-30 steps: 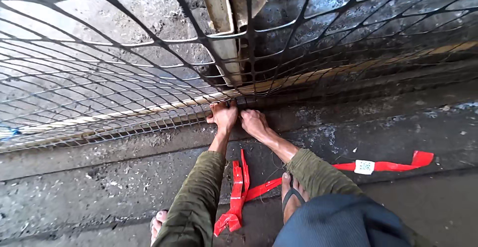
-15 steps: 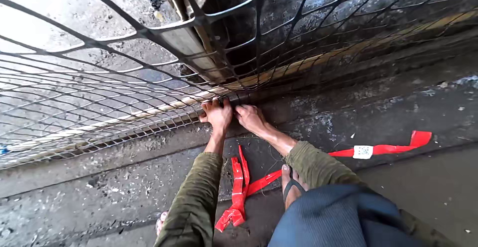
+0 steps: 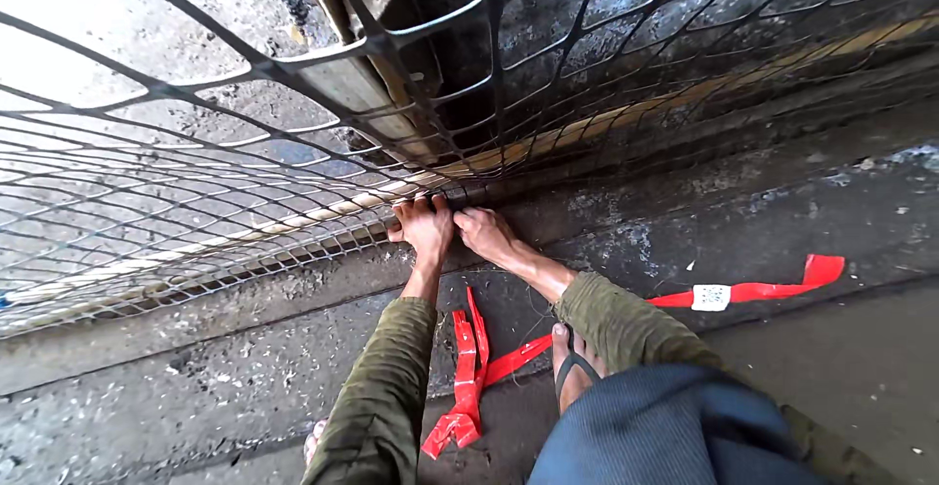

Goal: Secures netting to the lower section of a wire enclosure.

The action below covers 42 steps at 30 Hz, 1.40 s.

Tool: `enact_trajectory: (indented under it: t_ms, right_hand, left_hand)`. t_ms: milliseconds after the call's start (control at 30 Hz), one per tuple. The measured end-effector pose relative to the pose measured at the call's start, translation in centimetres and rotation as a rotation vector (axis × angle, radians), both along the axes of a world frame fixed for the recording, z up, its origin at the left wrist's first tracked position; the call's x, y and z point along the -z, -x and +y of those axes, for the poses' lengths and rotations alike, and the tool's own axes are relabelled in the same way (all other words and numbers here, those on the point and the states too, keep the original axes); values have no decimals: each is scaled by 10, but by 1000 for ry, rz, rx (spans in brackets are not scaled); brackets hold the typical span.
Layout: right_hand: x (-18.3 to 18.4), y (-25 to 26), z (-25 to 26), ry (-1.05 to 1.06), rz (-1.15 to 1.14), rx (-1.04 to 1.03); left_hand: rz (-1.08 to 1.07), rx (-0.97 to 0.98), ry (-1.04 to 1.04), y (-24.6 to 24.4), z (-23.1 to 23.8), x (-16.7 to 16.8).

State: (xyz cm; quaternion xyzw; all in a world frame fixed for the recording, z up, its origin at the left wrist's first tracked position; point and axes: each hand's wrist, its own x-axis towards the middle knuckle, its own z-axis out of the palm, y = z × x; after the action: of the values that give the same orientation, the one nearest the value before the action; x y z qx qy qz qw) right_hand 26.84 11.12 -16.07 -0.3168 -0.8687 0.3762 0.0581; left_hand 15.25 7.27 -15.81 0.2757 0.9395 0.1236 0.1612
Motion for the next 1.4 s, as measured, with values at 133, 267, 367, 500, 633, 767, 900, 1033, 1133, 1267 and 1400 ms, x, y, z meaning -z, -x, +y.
enact_trajectory:
  t_ms: [133, 267, 367, 500, 633, 767, 900, 1033, 1133, 1267, 1400]
  right_hand:
    - [7, -1, -2, -53, 54, -9]
    - [5, 0, -6, -34, 55, -27]
    - [1, -2, -6, 12, 32, -19]
    - [-6, -5, -3, 45, -15, 4]
    - [-13, -5, -1, 32, 98, 95]
    - [-16, 5, 1, -108, 362, 158]
    - [-14, 15, 2, -92, 460, 108]
    - [-22, 24, 3, -51, 340, 129]
    - [-41, 32, 6, 56, 99, 132]
    - [-55, 41, 12, 155, -92, 127]
    - [-61, 45, 16, 166, -185, 111]
  left_hand:
    - [26, -2, -29, 0, -1, 2]
    - [42, -18, -69, 1, -1, 4]
    - [18, -18, -127, 2, -4, 8]
    - [3, -29, -195, 2, -10, 10]
    - [-6, -11, -352, 3, -20, 18]
    - [-11, 48, -554, 2, -31, 29]
    - [-22, 42, -662, -1, -34, 32]
    - [-29, 51, -700, -1, -36, 30]
    - [-32, 66, -682, -1, -37, 28]
    - [-46, 72, -680, 1, -36, 27]
    - [-31, 93, -656, 1, -35, 28]
